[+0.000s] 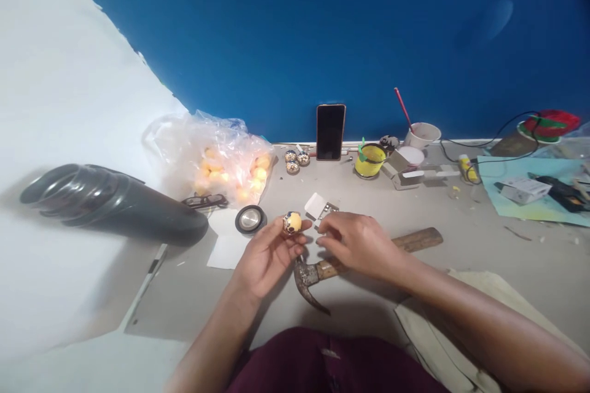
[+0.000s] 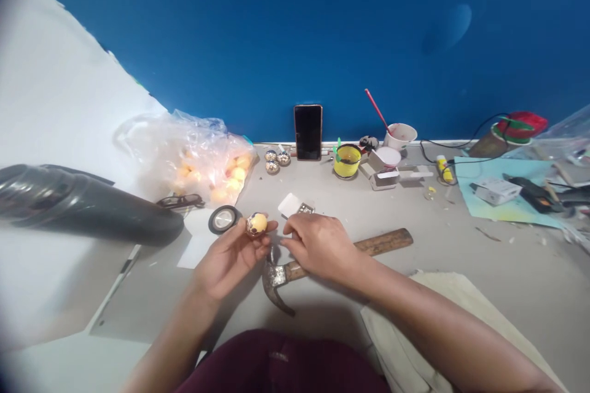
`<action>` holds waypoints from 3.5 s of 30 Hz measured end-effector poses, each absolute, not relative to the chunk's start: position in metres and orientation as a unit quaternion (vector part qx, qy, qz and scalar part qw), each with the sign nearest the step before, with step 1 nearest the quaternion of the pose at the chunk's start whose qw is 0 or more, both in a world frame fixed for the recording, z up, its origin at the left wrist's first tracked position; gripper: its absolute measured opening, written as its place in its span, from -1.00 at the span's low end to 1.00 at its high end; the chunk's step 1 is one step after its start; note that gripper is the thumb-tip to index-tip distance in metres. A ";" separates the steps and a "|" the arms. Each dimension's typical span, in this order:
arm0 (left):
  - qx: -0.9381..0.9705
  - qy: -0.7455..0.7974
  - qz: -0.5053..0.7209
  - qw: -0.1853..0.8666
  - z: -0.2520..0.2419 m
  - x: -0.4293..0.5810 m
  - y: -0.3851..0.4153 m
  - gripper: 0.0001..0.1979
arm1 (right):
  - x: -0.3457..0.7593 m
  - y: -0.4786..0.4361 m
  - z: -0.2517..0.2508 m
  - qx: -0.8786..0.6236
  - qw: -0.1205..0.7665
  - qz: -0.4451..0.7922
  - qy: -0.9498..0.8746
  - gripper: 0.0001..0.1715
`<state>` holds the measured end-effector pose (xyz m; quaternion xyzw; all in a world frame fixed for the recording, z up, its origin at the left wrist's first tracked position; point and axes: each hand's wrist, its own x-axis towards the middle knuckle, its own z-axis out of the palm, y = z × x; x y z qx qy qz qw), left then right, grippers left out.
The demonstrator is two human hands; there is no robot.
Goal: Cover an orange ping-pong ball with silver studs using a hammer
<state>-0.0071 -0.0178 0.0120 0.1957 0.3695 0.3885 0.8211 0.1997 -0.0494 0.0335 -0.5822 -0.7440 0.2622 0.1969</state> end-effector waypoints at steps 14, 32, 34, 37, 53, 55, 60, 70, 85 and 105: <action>0.072 0.370 0.352 0.857 0.007 -0.001 -0.008 -0.78 | 0.225 -0.018 0.003 -0.664 0.236 0.201 -0.680 -0.79; 0.083 0.392 0.401 0.824 -0.001 -0.003 -0.007 -0.57 | 0.232 -0.006 -0.022 -0.665 0.201 0.158 -0.701 -0.80; 0.091 0.384 0.391 0.831 -0.002 -0.004 -0.007 -0.58 | 0.234 -0.005 -0.024 -0.671 0.222 0.151 -0.691 -0.81; 0.093 0.377 0.376 0.841 -0.003 -0.003 -0.009 -0.57 | 0.235 -0.004 -0.026 -0.674 0.260 0.131 -0.679 -0.82; 0.111 0.378 0.366 0.843 0.002 0.001 -0.016 -0.57 | 0.237 0.009 -0.048 -0.622 0.442 0.221 -0.607 -0.89; 0.112 0.377 0.365 0.844 0.003 0.001 -0.016 -0.58 | 0.239 0.011 -0.054 -0.586 0.462 0.192 -0.637 -0.80; 0.113 0.383 0.364 0.841 0.002 0.000 -0.015 -0.60 | 0.249 0.011 -0.060 -0.545 0.370 0.122 -0.743 -0.68; 0.115 0.398 0.365 0.833 0.000 0.000 -0.015 -0.61 | 0.258 0.008 -0.035 -0.573 0.117 0.072 -0.808 -0.87; 0.130 0.390 0.361 0.837 0.001 0.001 -0.016 -0.62 | 0.251 0.004 -0.034 -0.655 0.187 0.016 -0.732 -0.89; 0.132 0.387 0.361 0.838 0.001 -0.001 -0.016 -0.67 | 0.254 0.001 -0.014 -0.650 0.105 0.116 -0.744 -0.45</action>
